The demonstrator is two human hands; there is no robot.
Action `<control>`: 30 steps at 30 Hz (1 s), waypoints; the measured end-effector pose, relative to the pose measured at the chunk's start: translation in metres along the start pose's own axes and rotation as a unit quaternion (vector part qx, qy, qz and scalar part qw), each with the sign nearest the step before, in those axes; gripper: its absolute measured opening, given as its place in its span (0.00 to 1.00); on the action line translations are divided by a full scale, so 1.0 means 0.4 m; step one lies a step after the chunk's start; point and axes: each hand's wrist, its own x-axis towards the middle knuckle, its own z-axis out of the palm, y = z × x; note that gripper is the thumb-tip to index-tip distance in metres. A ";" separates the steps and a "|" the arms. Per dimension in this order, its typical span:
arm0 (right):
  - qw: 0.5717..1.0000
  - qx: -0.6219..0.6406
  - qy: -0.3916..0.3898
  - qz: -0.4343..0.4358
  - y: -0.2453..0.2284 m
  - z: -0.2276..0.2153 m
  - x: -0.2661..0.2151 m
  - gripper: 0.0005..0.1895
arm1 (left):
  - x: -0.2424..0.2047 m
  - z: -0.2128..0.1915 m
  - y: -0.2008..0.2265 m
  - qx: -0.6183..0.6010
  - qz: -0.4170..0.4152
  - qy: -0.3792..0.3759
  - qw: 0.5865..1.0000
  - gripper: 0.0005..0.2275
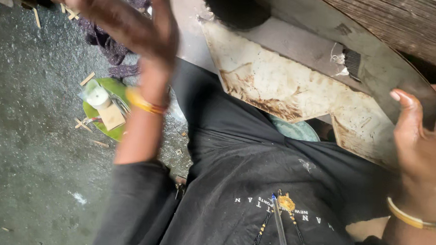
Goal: The person sits on the floor and repeatedly rubs a dark abrasive pad against the surface of a light-colored wooden object. They adjust their grip and position frequently to cover different areas of the wood, including edges and flat surfaces.
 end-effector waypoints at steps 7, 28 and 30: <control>0.969 0.192 -0.031 0.152 -0.055 -0.008 0.016 0.13 | -0.195 0.218 0.033 -0.266 -0.257 0.053 0.928 0.10; 0.999 -0.033 0.021 -0.005 -0.003 0.026 -0.034 0.10 | -0.146 0.155 0.056 -0.093 -0.157 0.010 0.983 0.12; 0.998 -0.045 0.031 -0.002 -0.005 0.019 -0.038 0.10 | -0.146 0.142 0.052 -0.083 -0.161 -0.007 0.983 0.13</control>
